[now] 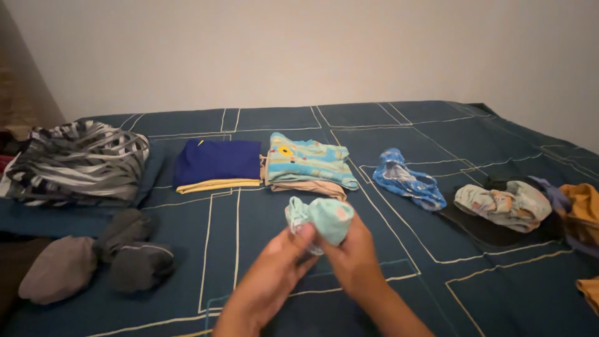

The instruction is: The person folds several small clothing items on a bed, including light blue and blue patterned shorts, a white patterned cloth, a dark green garment, and a purple and yellow shirt. Each item is smoothed and folded into a compact shape and placed on the bed.

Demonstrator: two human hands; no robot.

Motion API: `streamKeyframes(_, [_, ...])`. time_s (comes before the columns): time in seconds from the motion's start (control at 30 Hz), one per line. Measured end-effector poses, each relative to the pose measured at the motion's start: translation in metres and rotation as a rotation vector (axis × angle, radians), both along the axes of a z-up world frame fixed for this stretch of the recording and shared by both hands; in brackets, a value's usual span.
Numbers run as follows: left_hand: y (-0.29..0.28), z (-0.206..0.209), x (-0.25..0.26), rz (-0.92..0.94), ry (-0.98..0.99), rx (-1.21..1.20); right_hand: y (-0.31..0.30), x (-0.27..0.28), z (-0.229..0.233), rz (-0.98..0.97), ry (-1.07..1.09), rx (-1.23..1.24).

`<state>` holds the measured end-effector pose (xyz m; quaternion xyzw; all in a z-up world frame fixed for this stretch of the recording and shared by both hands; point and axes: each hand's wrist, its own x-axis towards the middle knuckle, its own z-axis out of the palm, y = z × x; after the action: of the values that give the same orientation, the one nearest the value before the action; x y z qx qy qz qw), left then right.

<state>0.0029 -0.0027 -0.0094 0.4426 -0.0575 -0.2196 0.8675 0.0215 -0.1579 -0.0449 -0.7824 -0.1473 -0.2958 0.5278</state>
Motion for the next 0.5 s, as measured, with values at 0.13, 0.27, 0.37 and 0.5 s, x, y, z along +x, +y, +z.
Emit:
streamKeyframes(0.13, [-0.012,-0.014,0.012,0.269,-0.084,0.162,-0.004,-0.003,0.003,0.197,0.171,0.066])
streamKeyframes(0.27, [-0.007,0.001,0.004,0.37,-0.078,0.4,0.004,-0.018,0.031,0.173,0.511,0.275])
streamKeyframes(0.37, [-0.012,-0.002,0.004,0.402,-0.172,0.502,-0.002,-0.017,0.042,0.088,0.536,0.306])
streamKeyframes(0.5, [-0.015,-0.022,0.011,0.486,-0.342,0.537,-0.008,-0.007,0.027,-0.296,0.214,0.243])
